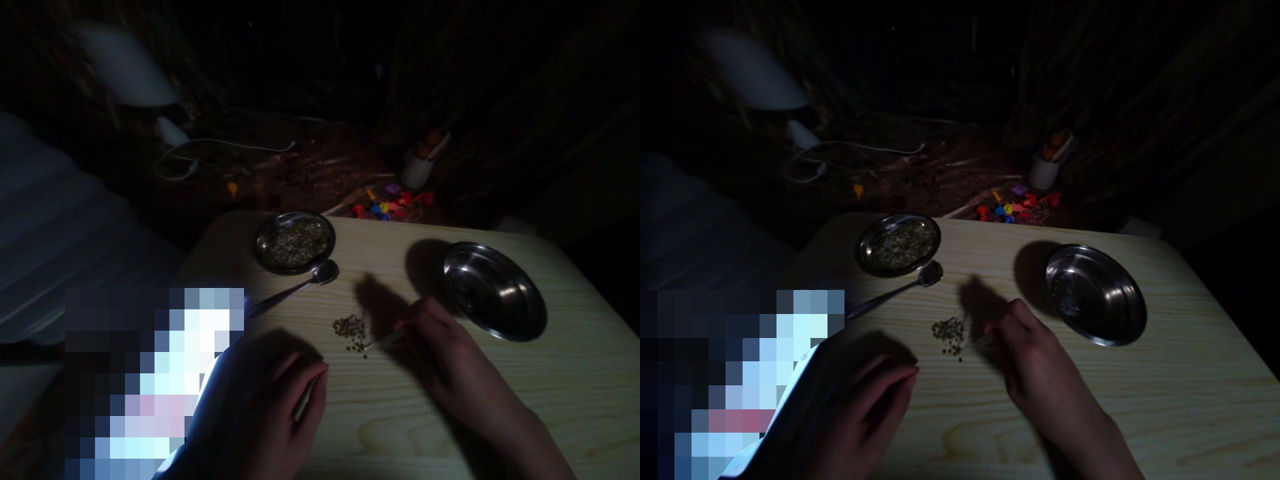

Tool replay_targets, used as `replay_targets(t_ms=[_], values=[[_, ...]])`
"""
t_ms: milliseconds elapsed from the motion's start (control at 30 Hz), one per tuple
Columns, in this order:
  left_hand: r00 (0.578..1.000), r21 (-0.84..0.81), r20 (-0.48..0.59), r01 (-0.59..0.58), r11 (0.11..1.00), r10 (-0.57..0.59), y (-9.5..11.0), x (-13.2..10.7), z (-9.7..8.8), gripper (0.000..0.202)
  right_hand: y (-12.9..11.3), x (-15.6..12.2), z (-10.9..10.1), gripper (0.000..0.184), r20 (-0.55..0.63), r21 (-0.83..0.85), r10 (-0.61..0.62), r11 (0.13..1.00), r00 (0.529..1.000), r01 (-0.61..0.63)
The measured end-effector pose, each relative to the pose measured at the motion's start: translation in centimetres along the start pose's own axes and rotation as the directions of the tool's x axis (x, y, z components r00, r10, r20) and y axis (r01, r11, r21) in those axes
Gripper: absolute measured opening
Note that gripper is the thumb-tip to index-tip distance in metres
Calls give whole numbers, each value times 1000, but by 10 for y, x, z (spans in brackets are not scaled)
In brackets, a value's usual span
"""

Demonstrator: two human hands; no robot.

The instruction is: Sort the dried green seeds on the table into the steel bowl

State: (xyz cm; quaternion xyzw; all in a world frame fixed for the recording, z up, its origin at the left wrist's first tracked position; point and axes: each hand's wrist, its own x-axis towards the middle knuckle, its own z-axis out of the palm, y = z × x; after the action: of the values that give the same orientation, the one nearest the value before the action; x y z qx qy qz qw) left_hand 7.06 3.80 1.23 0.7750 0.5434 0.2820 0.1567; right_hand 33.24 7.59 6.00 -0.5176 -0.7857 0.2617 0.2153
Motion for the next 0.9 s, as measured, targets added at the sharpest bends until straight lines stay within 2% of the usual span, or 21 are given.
replay_targets(t_ms=[267,500,900], values=[[1000,-3,-8,0,1000,0,0,-2,1,10,1,3,0,18,-31,-30,11,999,999,-12],[1000,-34,-9,8,999,-9,1,0,2,13,2,4,0,16,-71,-42,12,999,997,-15],[999,-38,33,28,999,-27,2,1,0,12,5,7,1,17,-72,-3,7,1000,997,-8]])
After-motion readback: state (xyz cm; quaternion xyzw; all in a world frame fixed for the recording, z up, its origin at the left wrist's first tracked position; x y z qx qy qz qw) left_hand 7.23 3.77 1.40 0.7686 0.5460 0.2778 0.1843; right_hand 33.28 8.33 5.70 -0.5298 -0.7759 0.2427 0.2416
